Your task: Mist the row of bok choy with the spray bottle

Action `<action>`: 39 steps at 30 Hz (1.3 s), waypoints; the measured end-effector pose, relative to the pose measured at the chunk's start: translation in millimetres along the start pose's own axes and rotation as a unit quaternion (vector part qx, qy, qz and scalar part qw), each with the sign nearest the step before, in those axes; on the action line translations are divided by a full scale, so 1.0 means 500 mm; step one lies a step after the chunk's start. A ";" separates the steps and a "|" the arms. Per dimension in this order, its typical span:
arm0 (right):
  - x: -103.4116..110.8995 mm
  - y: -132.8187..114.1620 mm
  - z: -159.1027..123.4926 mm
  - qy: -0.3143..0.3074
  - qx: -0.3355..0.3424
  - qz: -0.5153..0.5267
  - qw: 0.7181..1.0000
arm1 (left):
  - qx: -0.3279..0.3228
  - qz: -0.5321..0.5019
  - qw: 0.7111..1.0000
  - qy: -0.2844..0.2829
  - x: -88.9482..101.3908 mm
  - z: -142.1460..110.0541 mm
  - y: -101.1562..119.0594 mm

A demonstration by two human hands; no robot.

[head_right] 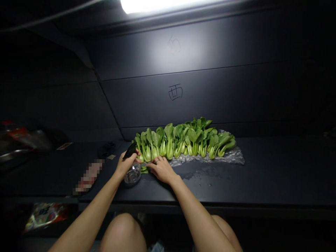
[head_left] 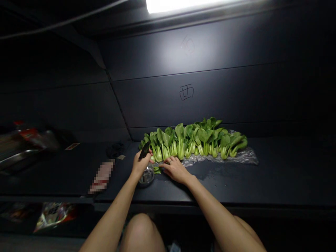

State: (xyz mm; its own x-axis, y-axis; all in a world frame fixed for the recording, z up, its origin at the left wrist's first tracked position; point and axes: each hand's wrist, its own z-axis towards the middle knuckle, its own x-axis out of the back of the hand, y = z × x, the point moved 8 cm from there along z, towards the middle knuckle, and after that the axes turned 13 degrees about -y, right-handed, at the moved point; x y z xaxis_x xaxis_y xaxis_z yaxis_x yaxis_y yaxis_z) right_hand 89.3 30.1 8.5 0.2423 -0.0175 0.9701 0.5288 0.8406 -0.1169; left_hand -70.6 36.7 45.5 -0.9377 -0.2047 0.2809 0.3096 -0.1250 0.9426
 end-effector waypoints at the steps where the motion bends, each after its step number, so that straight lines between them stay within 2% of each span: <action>1: -0.002 0.000 0.001 -0.007 -0.004 -0.002 1.000 | 0.000 -0.002 1.000 0.001 0.001 0.000 -0.003; 13: -0.009 -0.003 0.005 -0.009 -0.024 -0.032 0.999 | -0.002 -0.030 0.999 0.010 0.002 0.008 -0.010; 25: 0.047 0.112 -0.044 0.050 -0.158 0.016 0.986 | 0.005 -0.016 0.999 0.033 0.004 0.019 -0.022; 33: 0.056 0.166 -0.068 0.060 -0.234 0.051 0.969 | 0.043 0.008 0.994 0.101 0.033 0.017 -0.050; 39: 0.068 0.184 -0.089 0.089 -0.249 0.056 0.963 | 0.068 0.013 0.988 0.135 0.045 0.007 -0.058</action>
State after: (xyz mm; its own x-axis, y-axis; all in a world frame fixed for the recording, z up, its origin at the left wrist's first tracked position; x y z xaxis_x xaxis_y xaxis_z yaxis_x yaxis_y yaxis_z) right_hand 182.4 82.7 21.4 0.4334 -0.0717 0.8983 0.8047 0.4796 -0.3500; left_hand -101.2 38.9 25.2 -0.8475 -0.4602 0.2645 0.2918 0.0122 0.9564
